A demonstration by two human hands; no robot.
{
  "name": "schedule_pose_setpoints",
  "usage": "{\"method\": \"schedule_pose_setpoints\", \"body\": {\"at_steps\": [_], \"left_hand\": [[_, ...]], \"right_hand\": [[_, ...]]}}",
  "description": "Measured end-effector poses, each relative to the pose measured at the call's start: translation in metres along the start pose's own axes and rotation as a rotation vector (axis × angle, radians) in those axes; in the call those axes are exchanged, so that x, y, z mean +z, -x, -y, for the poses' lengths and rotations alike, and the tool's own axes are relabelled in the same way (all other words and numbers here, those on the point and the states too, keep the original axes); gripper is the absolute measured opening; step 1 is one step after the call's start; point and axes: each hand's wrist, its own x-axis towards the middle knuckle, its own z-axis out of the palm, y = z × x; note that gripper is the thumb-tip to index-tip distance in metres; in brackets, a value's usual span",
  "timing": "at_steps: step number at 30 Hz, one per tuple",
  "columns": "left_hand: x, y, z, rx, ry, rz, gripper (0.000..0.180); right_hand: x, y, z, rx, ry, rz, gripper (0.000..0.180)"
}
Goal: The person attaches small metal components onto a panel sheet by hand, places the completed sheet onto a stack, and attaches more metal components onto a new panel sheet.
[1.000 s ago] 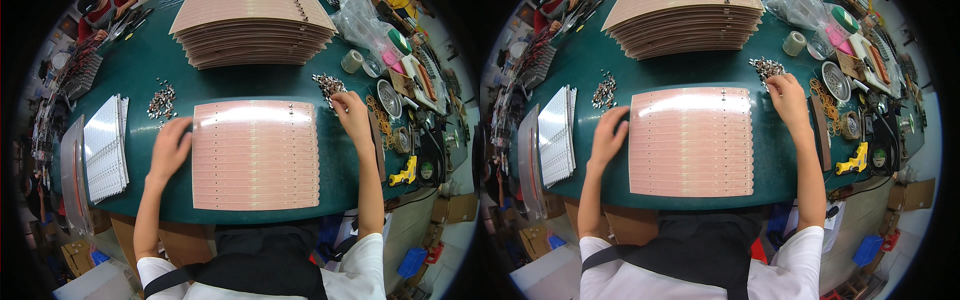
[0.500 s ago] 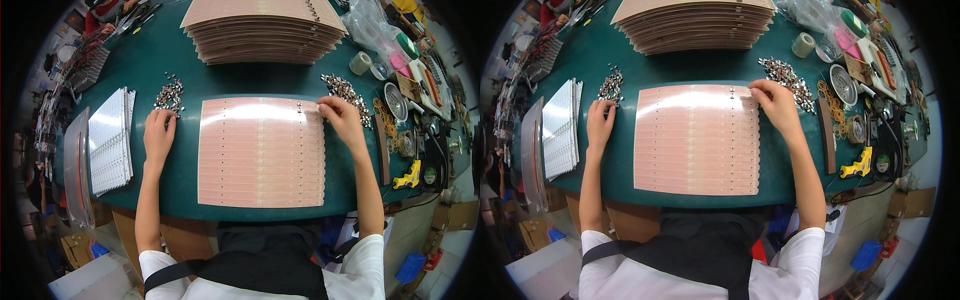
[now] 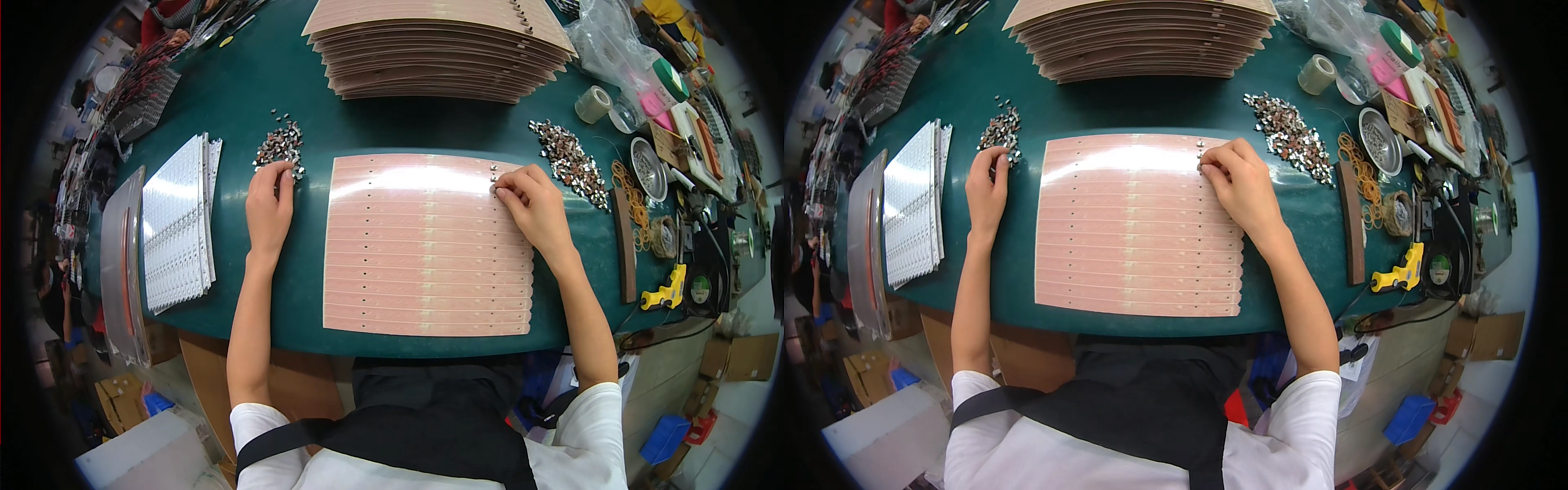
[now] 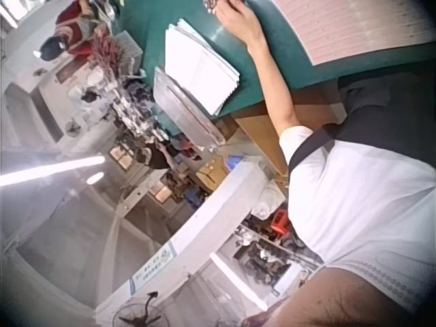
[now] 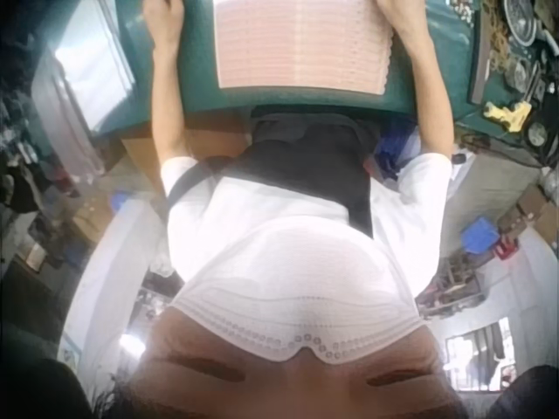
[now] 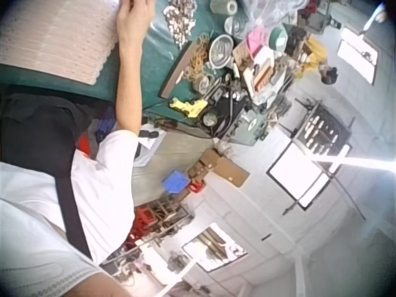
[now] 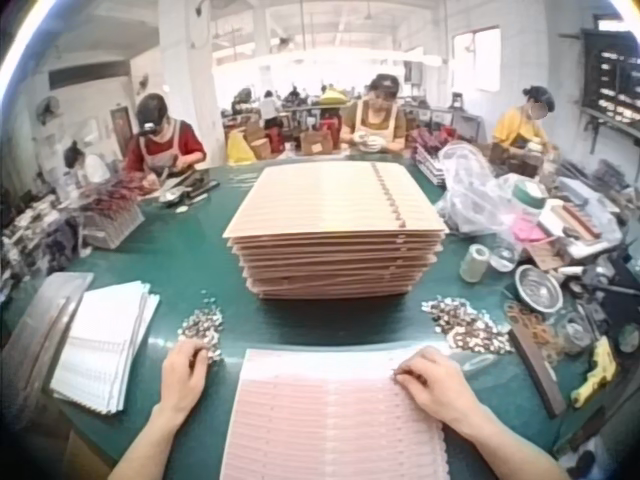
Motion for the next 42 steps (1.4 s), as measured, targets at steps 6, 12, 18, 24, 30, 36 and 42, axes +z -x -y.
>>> {"method": "schedule_pose_setpoints", "body": {"at_steps": [6, 12, 18, 24, 30, 36, 42], "left_hand": [[0.001, 0.001, 0.0, -0.043, 0.035, 0.001, 0.012], [0.003, 0.001, 0.001, -0.034, 0.031, 0.0, 0.012], [0.003, 0.003, 0.002, -0.034, 0.049, -0.027, 0.013], [0.0, 0.001, -0.002, -0.02, 0.039, -0.041, 0.013], [0.002, 0.001, -0.001, -0.013, 0.049, -0.045, 0.011], [0.002, 0.002, 0.0, -0.024, 0.068, -0.052, 0.012], [0.002, 0.002, 0.006, -0.01, 0.066, -0.055, 0.012]], "right_hand": [[0.002, -0.001, -0.003, -0.042, 0.025, 0.013, 0.008], [0.001, -0.007, 0.0, -0.187, 0.206, 0.067, 0.008], [-0.004, -0.012, 0.002, -0.172, 0.29, 0.151, 0.011], [-0.044, -0.031, -0.043, -0.042, 0.301, -0.115, 0.013], [-0.04, -0.041, -0.075, -0.217, 0.615, -0.093, 0.014], [-0.039, -0.026, -0.044, 0.012, 0.291, -0.042, 0.013], [-0.016, 0.007, -0.005, 0.103, -0.102, 0.07, 0.011]]}}
